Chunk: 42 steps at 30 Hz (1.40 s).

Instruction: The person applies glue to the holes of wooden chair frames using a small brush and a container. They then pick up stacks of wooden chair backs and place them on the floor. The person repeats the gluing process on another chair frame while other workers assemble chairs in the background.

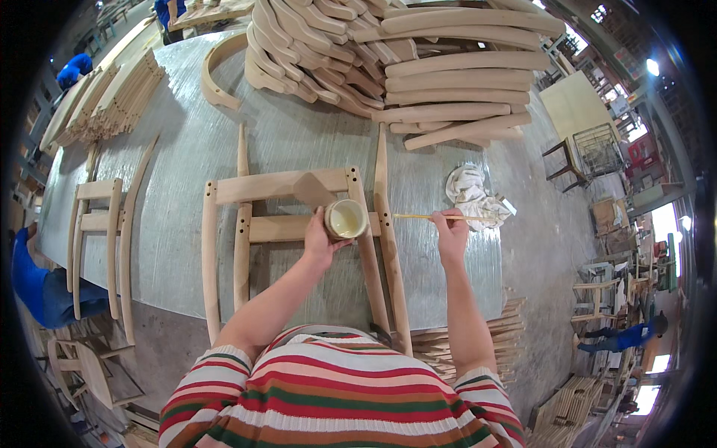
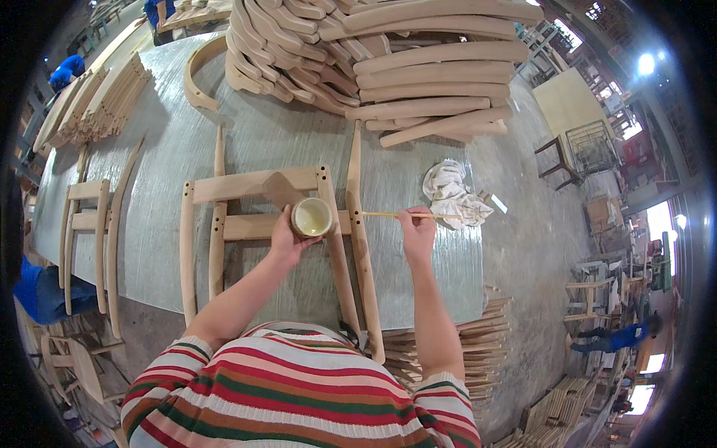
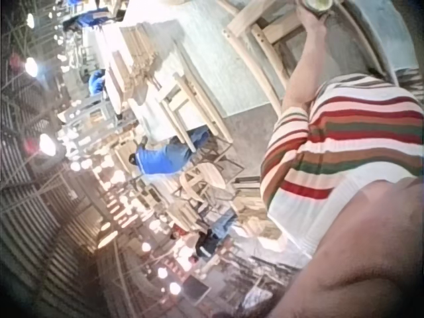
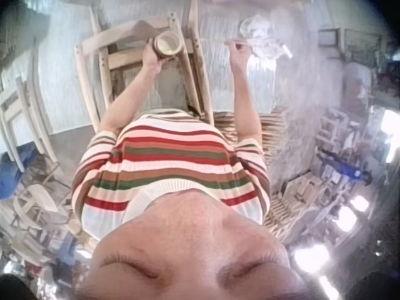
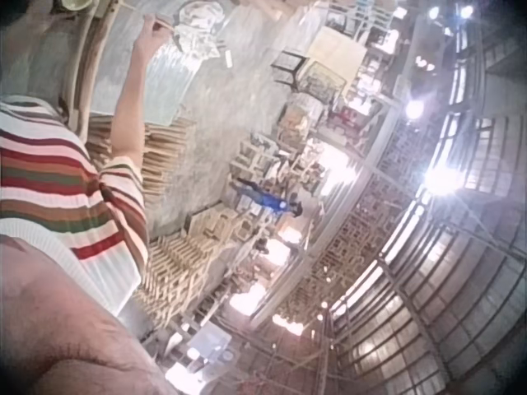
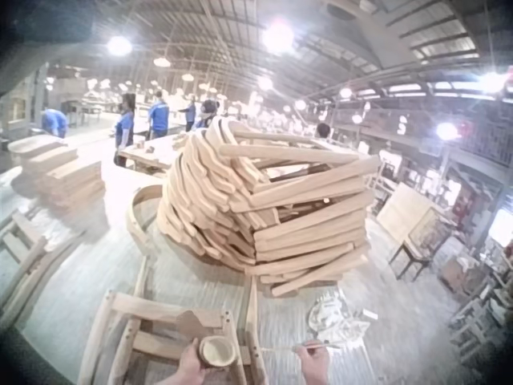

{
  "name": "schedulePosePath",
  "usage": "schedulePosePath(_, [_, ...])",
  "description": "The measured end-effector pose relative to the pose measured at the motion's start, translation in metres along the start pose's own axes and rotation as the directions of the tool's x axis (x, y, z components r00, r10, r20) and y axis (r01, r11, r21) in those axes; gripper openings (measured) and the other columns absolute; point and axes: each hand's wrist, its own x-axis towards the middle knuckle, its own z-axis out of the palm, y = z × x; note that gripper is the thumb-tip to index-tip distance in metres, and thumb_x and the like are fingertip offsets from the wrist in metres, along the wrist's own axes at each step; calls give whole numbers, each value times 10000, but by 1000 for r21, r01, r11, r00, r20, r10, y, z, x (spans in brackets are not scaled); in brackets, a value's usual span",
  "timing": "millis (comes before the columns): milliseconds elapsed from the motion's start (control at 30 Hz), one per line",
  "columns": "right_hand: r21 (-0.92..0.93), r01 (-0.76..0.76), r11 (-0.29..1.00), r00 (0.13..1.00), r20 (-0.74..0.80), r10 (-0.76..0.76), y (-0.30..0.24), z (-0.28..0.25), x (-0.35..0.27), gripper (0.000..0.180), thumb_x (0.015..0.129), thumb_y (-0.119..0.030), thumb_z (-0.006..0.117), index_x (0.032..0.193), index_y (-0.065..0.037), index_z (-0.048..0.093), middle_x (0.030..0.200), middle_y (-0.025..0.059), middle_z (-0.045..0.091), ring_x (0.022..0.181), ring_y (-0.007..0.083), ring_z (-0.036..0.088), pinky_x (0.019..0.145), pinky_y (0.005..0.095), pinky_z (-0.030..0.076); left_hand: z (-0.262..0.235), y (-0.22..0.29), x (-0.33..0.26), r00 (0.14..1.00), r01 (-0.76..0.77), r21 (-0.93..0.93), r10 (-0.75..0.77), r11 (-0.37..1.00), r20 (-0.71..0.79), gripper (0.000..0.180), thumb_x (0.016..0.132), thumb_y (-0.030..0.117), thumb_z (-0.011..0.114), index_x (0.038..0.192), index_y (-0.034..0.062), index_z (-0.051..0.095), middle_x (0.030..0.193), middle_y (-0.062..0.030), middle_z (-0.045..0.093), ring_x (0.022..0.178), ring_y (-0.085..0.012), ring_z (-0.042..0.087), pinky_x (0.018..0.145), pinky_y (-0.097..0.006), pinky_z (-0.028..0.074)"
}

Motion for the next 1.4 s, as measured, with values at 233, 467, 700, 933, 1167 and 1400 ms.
schedulePosePath(233, [-522,343,781,938,237,-253,5,19,4,144,774,-179,633,783,-65,544,759,80,589,787,257,550,765,374,378,-41,4,-10,999,-31,-40,30,999,-30,466,938,466,280,1168,119,489,1080,-71,591,928,-222,602,733,-397,523])
schedulePosePath(467, [-598,430,677,902,321,-289,8,26,9,138,773,-192,636,777,-89,545,762,73,590,810,280,542,767,388,349,-48,4,-7,999,-28,-110,26,994,-25,475,925,487,303,1155,122,501,1084,-70,589,942,-232,599,744,-409,521])
schedulePosePath(700, [-618,455,642,890,343,-301,11,28,10,136,776,-197,636,794,-94,549,759,70,594,788,282,550,745,383,349,-53,6,-5,1000,8,-110,-5,994,29,484,916,498,331,1211,137,459,1148,-79,556,999,-254,573,772,-437,510])
schedulePosePath(933, [-610,458,646,889,301,-346,20,33,19,145,782,-209,631,797,-90,550,748,71,592,777,288,553,733,397,367,-54,5,-4,999,0,-87,4,996,39,485,919,500,321,1201,133,468,1143,-78,558,989,-250,577,752,-432,517])
schedulePosePath(1167, [-584,460,669,888,307,-343,17,39,25,143,779,-181,629,768,-65,548,740,91,589,763,292,555,702,393,392,-50,8,-6,1000,-9,-55,10,998,13,486,935,475,269,1151,107,501,1065,-79,593,912,-225,603,708,-393,526])
schedulePosePath(1400, [-615,540,575,842,413,-349,21,50,28,120,780,-177,620,772,-75,558,733,92,598,762,291,566,709,411,388,-46,9,-8,1000,-17,-33,17,999,6,492,935,477,264,1162,106,494,1079,-77,590,927,-221,600,706,-392,527])
